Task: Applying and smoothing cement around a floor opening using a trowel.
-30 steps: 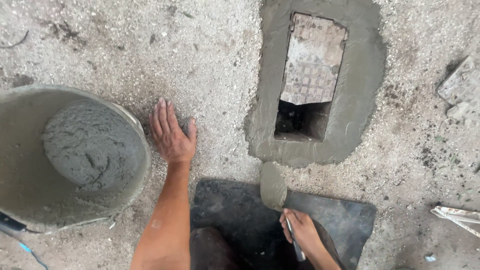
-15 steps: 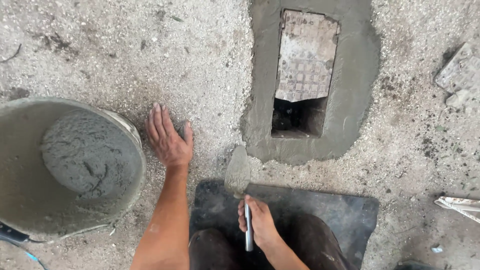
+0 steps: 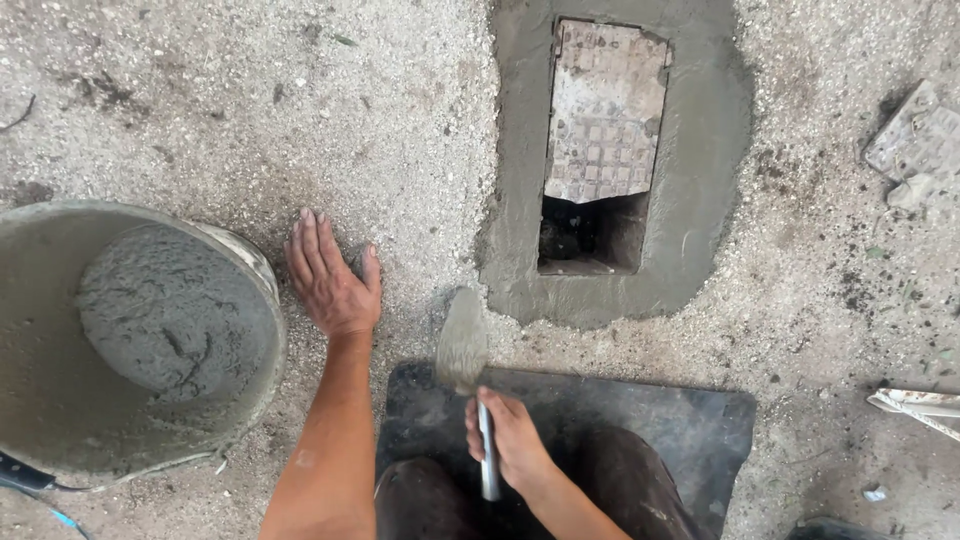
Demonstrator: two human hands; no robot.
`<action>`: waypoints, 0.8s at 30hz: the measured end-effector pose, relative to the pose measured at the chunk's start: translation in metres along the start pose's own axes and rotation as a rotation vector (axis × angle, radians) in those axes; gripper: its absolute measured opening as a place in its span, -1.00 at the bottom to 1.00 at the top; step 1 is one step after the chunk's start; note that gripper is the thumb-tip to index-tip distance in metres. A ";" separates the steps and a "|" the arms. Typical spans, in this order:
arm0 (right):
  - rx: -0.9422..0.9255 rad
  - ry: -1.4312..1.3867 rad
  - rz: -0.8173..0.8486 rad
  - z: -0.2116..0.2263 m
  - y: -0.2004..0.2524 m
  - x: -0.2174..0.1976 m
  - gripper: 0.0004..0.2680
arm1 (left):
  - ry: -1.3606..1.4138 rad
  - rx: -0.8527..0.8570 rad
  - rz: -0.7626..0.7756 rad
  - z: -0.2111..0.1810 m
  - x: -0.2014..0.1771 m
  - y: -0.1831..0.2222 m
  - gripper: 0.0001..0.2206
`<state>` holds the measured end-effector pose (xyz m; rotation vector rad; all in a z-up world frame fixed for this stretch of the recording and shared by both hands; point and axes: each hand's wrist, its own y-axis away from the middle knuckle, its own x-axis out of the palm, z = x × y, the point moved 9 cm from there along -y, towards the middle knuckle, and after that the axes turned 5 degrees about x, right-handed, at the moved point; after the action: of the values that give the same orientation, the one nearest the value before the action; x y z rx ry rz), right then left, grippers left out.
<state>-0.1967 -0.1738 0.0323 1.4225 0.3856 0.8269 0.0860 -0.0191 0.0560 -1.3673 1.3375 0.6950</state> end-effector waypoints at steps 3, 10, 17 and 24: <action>-0.036 0.101 0.017 -0.001 0.000 -0.043 -0.74 | -0.003 -0.025 0.042 0.006 0.010 0.001 -0.39; -0.189 0.408 -0.157 0.072 0.020 -0.053 -0.71 | -0.006 -0.042 0.070 0.007 0.008 0.005 -0.37; -0.435 0.368 -0.100 0.077 -0.024 -0.012 -0.70 | -0.058 0.093 -0.138 0.009 0.010 0.010 -0.39; -0.188 0.369 -0.006 0.052 -0.016 -0.034 -0.65 | -0.010 -0.026 0.043 0.007 0.007 0.001 -0.38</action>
<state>-0.1799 -0.2332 0.0170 1.0929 0.5757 1.0949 0.0882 -0.0149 0.0471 -1.3577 1.3576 0.7500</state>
